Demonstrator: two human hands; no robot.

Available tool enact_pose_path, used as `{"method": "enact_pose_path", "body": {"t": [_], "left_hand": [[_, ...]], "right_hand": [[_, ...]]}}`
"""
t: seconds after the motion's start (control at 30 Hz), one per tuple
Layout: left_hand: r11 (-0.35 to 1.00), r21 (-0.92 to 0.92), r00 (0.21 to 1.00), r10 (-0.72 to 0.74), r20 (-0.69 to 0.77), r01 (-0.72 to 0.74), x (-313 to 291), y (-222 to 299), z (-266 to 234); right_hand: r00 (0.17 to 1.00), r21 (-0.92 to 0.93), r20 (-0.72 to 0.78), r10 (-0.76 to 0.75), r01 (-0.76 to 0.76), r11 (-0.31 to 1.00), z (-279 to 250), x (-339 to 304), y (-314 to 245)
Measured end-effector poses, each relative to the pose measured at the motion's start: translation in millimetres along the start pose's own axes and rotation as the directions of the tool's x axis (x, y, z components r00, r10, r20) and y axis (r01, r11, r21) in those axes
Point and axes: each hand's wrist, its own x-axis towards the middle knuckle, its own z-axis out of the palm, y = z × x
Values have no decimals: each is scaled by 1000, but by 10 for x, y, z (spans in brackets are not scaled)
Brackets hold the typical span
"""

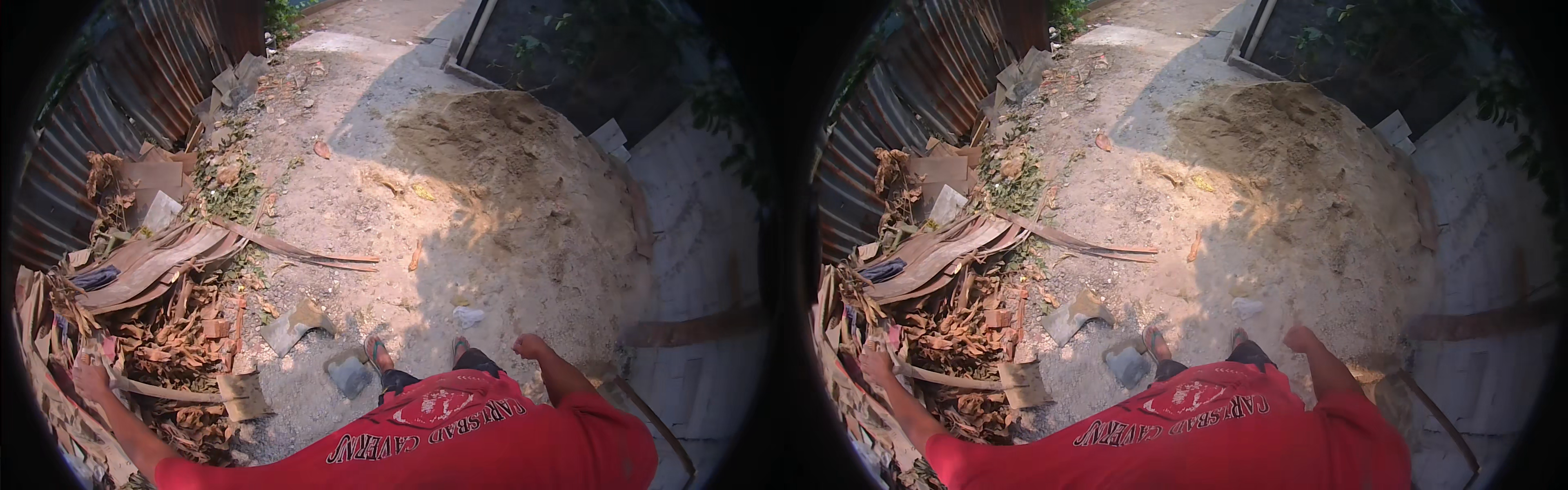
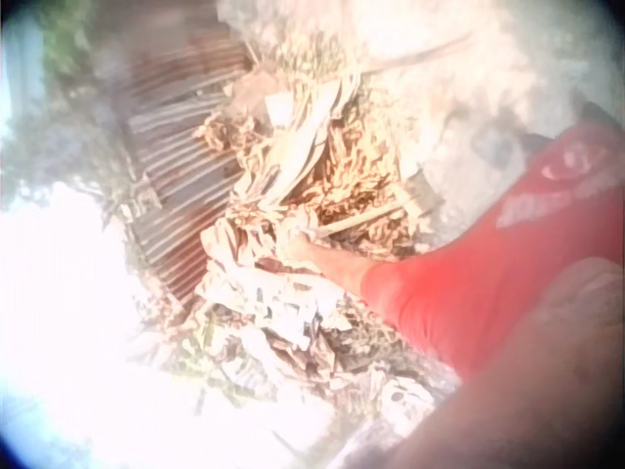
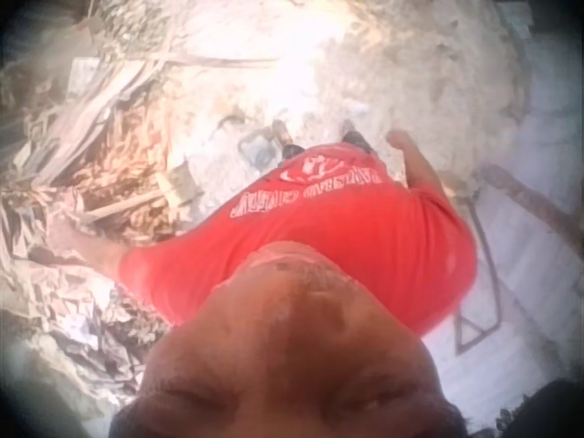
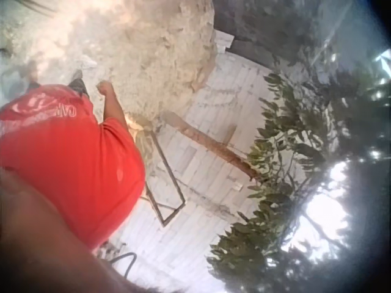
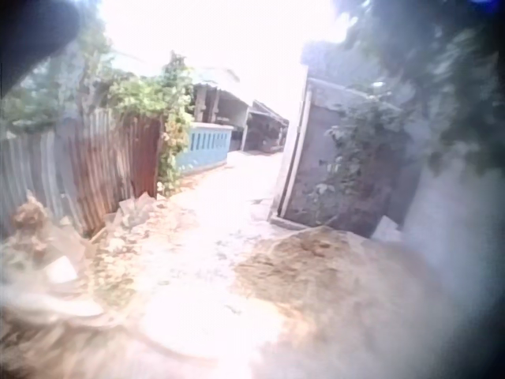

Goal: The person uses a shovel to scoop sand from a pile and toss it against a mesh screen leaning against a wooden frame.

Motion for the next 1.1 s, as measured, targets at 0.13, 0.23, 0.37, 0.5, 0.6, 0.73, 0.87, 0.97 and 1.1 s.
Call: {"method": "enact_pose_path", "body": {"t": [0.13,0.23,0.37,0.5,0.6,0.73,0.87,0.97,1.1], "left_hand": [[971,-192,979,165,118,-141,-96,26,-562],[659,-751,762,470,446,33,57,-142,-280],[288,-908,643,641,418,304,-691,651,-720],[420,-883,582,673,457,208,-1100,1323,-1931],[337,-931,657,672,342,139,-1071,1692,-2959],[15,-981,800,577,166,193,-1149,2358,-4482],[-141,-978,671,741,-2,153,-1752,3613,-5737],[-89,-983,466,885,-3,163,-2446,5045,-6244],[-249,-941,386,911,-147,228,-3161,6607,-6465]], "right_hand": [[999,180,39,32,-39,983,-507,530,-635],[993,344,-110,53,-12,939,-1016,1001,-1147],[972,427,-229,-53,149,892,-1080,1537,-1201],[962,414,-256,-95,198,889,-945,1904,-1055],[985,381,-118,-129,165,910,-721,1973,-660],[982,573,137,130,-186,798,-602,2363,-83],[999,252,-34,-35,42,967,-678,3167,590],[965,552,-263,-5,155,820,-1535,3650,642],[931,878,-363,41,328,349,-2674,4033,773]]}}
